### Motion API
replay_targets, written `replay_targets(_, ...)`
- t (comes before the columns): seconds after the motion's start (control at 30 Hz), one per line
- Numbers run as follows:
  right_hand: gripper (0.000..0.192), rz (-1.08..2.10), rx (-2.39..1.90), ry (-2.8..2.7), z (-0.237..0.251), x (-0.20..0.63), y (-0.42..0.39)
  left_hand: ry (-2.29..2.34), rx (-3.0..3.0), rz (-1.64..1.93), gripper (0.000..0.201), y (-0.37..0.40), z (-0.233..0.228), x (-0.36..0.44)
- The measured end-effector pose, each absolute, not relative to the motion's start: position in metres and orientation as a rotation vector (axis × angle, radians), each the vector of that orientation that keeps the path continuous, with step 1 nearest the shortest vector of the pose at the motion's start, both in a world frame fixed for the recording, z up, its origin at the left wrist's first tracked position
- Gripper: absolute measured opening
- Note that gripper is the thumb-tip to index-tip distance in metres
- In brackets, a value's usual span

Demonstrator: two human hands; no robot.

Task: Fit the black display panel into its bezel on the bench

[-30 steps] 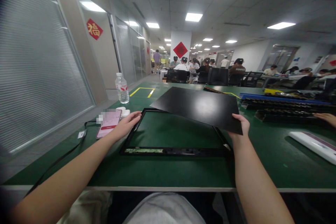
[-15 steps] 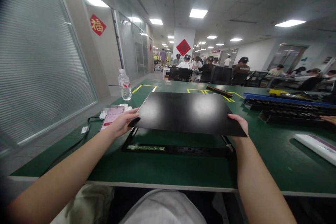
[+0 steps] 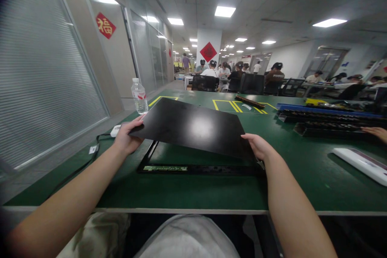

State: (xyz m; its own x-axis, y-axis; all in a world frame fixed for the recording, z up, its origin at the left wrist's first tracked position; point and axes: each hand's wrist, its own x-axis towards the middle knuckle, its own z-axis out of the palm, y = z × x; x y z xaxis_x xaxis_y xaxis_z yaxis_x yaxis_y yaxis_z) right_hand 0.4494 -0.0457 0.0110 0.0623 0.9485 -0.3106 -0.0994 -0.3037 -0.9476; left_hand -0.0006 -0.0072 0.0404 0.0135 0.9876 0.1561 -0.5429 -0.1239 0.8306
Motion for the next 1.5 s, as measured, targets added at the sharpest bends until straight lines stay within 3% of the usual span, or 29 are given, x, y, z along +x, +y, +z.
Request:
replay_targets(0.23, 0.015, 1.248, -1.466, -0.801, 0.007, 0.455, -0.037, 0.69, 0.971, 1.462, 0.044, -0.007, 0.037, 0.002)
replay_targets(0.5, 0.038, 0.941, -1.616, -0.778, 0.012, 0.456, -0.041, 0.871, 0.95, 1.4, 0.048, -0.009, 0.031, 0.006)
replay_targets(0.87, 0.014, 0.746, -1.725, -0.872, 0.005, 0.46, -0.035, 0.954, 0.996, 1.377, 0.051, -0.011, 0.03, 0.01)
replay_targets(1.5, 0.014, 0.455, -1.893, -1.017, -0.002, 0.47, -0.039, 0.95, 1.008, 1.305, 0.045, -0.015, 0.023, 0.02)
